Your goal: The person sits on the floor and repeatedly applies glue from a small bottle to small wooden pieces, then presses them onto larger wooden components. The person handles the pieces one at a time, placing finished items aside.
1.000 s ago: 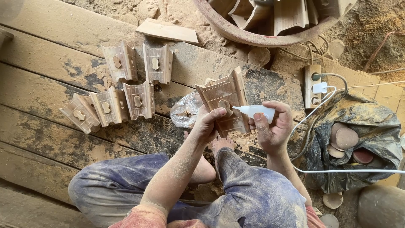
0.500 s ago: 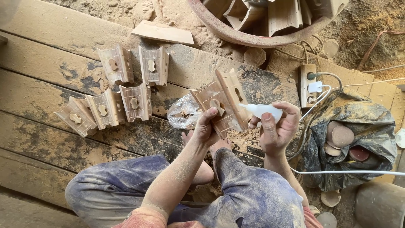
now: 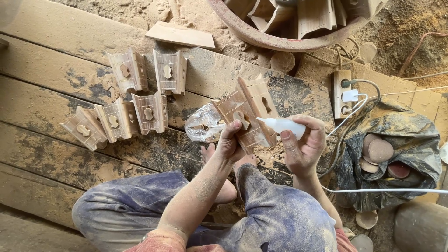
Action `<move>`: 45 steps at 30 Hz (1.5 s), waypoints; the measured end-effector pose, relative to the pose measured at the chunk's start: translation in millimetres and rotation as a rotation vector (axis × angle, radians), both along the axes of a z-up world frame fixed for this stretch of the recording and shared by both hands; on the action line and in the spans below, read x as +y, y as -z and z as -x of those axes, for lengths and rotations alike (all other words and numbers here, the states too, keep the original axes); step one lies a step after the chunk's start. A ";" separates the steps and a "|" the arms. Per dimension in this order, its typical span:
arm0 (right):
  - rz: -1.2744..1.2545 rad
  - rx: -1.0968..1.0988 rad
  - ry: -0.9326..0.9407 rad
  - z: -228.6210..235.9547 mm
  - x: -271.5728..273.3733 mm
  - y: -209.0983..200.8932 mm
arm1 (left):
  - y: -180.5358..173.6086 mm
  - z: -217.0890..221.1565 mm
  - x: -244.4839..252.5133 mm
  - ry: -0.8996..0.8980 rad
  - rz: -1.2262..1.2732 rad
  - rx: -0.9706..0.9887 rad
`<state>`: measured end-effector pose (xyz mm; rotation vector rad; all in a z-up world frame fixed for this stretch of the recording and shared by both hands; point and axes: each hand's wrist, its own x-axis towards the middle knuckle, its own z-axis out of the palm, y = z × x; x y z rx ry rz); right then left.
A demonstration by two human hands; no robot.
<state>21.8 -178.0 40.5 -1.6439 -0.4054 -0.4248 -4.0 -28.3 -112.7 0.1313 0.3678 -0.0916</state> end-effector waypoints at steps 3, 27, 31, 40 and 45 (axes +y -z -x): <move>0.012 0.013 0.011 4.2 2.2 -4.2 | -16.1 3.8 0.2 0.000 0.007 0.008; 0.057 0.048 -0.127 3.0 4.7 -29.1 | -139.8 -19.3 29.7 -0.076 -0.489 -0.360; 0.065 0.036 -0.129 3.1 6.2 -32.5 | -137.1 -16.3 27.8 -0.086 -0.484 -0.353; 0.082 0.012 -0.126 1.6 7.0 -31.8 | -101.6 -8.9 15.6 -0.109 -0.461 -0.278; 0.068 0.019 -0.106 2.4 11.4 -34.4 | -108.6 -1.7 11.8 -0.108 -0.336 -0.230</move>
